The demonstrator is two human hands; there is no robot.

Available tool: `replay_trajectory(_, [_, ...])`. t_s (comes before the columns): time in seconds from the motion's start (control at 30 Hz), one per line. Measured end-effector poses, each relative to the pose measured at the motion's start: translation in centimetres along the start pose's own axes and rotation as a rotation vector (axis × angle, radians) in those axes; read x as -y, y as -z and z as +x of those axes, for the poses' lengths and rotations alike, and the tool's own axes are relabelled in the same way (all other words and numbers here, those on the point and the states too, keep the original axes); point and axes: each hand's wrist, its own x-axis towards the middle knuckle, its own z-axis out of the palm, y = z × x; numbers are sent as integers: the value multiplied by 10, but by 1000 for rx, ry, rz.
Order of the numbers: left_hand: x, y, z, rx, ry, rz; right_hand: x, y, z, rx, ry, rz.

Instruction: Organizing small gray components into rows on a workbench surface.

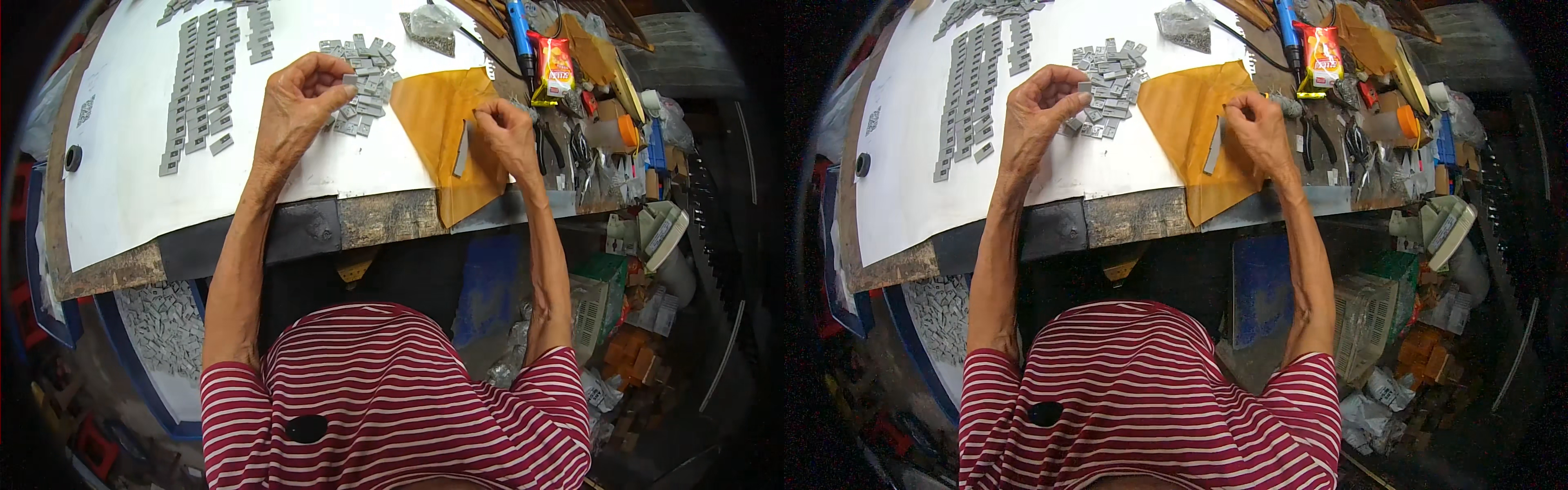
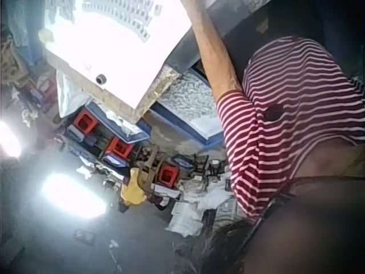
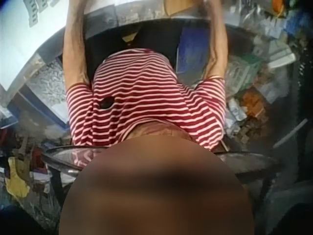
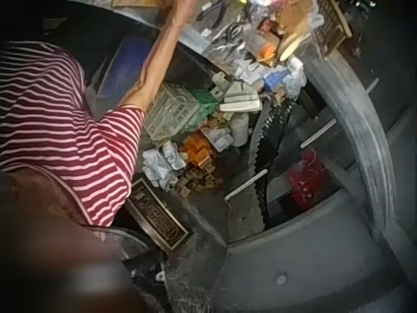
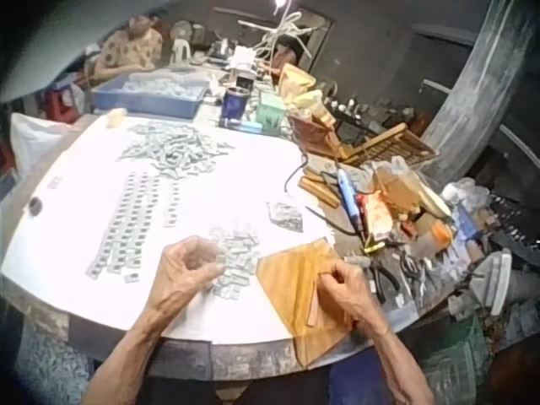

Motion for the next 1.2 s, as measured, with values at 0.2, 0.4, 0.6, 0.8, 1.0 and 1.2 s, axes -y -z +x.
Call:
replay_trajectory(0.2, [-6, -2, -2, 21, 115, -101, 30, 1, -2, 141, -346, 661])
replay_trajectory(0.4, [-8, -1, -2, 61, 158, -189, 36, -11, 0, 214, -412, 824])
replay_trajectory(0.6, [-11, -2, -2, 98, 199, -212, 36, -16, 4, 287, -426, 928])
replay_trajectory(0.8, [-11, -2, -3, 134, 248, -254, 36, -24, 5, 319, -440, 997])
replay_trajectory(1.0, [-3, -2, -1, 200, 240, -300, 55, -31, 2, 297, -386, 950])
replay_trajectory(1.2, [-7, -4, -2, 200, 269, -338, 77, -42, 0, 299, -301, 899])
